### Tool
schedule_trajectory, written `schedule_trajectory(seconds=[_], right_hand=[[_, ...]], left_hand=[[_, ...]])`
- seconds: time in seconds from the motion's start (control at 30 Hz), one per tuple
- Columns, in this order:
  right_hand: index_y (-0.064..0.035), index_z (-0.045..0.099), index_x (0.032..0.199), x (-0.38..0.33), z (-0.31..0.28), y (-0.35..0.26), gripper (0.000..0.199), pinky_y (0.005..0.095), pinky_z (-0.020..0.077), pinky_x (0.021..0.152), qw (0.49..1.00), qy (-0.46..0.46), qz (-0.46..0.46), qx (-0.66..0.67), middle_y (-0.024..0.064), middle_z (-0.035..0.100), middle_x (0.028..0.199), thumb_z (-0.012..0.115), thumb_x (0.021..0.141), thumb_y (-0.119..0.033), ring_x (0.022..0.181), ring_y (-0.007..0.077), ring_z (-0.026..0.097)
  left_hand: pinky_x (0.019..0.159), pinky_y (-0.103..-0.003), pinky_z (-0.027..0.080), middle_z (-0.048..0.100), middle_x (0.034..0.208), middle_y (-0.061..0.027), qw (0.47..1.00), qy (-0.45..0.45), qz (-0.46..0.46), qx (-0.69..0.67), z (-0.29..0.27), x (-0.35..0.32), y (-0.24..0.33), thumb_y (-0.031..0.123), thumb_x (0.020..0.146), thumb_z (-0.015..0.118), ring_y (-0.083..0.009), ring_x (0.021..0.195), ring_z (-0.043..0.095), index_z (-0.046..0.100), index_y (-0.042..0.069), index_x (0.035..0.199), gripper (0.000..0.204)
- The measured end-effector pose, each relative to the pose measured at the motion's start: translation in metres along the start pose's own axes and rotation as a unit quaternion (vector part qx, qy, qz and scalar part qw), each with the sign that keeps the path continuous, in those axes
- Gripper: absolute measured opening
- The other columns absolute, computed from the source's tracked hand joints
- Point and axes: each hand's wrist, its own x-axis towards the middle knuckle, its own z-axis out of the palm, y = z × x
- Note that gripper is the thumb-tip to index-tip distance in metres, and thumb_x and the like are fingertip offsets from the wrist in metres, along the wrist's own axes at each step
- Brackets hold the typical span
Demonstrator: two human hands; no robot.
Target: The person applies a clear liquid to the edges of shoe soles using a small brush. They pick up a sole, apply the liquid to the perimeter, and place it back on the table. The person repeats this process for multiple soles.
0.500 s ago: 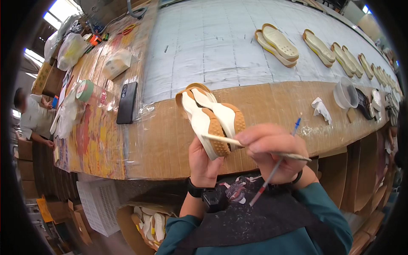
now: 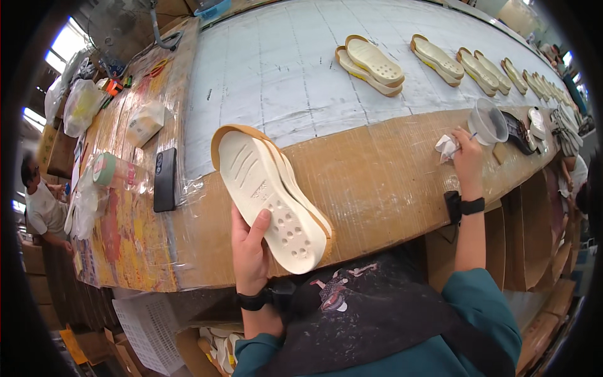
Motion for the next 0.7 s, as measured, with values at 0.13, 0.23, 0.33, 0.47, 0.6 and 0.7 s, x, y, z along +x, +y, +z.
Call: schedule_trajectory(seconds=[0.13,0.23,0.33,0.47,0.6,0.7], right_hand=[[-0.0039,0.059,0.096,-0.003,-0.002,0.038,0.029,0.0341,0.0438,0.079,0.992,-0.017,-0.009,-0.126,0.0156,0.057,0.102,0.051,0.069,0.002,0.088,0.0345,0.055],[-0.0042,0.057,0.102,0.013,-0.015,-0.005,0.026,0.0336,0.0445,0.078,0.998,-0.007,0.021,-0.063,0.0126,0.057,0.105,0.052,0.077,-0.005,0.09,0.0286,0.056],[-0.0008,0.053,0.108,0.042,-0.016,-0.057,0.029,0.03,0.0446,0.075,0.887,-0.122,0.194,0.4,0.0094,0.057,0.103,0.05,0.086,-0.019,0.094,0.0171,0.054],[0.0008,0.046,0.114,0.098,0.064,-0.074,0.04,0.0282,0.0429,0.075,0.784,-0.095,0.267,0.551,0.0117,0.056,0.102,0.05,0.086,-0.028,0.098,0.0192,0.052],[0.001,0.046,0.113,0.137,0.181,-0.047,0.056,0.0311,0.0403,0.083,0.837,0.029,0.396,0.377,0.0183,0.054,0.106,0.059,0.077,-0.039,0.102,0.027,0.051],[-0.0002,0.046,0.114,0.143,0.206,-0.026,0.055,0.0334,0.0411,0.084,0.848,-0.018,0.402,0.343,0.0187,0.051,0.11,0.062,0.073,-0.033,0.101,0.0274,0.051]], left_hand=[[0.091,-0.028,0.036,0.042,0.122,-0.0105,0.996,-0.022,0.013,0.082,-0.009,0.014,0.003,0.003,0.083,0.049,-0.0161,0.107,0.044,0.025,-0.001,0.13,0.053],[0.09,-0.027,0.036,0.041,0.123,-0.0115,0.994,-0.02,0.025,0.105,-0.014,0.023,-0.001,0.003,0.083,0.047,-0.0161,0.107,0.044,0.024,-0.002,0.131,0.054],[0.088,-0.027,0.038,0.044,0.12,-0.0114,0.991,-0.03,0.021,0.128,-0.01,0.031,-0.002,0.005,0.084,0.045,-0.0161,0.104,0.046,0.026,-0.003,0.13,0.051],[0.085,-0.026,0.039,0.046,0.118,-0.0115,0.972,-0.014,0.039,0.231,-0.01,0.031,-0.003,0.004,0.082,0.041,-0.0149,0.1,0.048,0.029,-0.003,0.129,0.049],[0.081,-0.026,0.04,0.047,0.116,-0.0123,0.956,0.021,0.09,0.279,-0.003,0.025,-0.003,0.008,0.081,0.045,-0.016,0.097,0.049,0.03,-0.002,0.129,0.05],[0.076,-0.028,0.041,0.041,0.116,-0.0152,0.83,0.089,0.093,0.542,-0.002,0.02,0.008,0.015,0.081,0.051,-0.022,0.099,0.048,0.035,-0.002,0.126,0.05]])
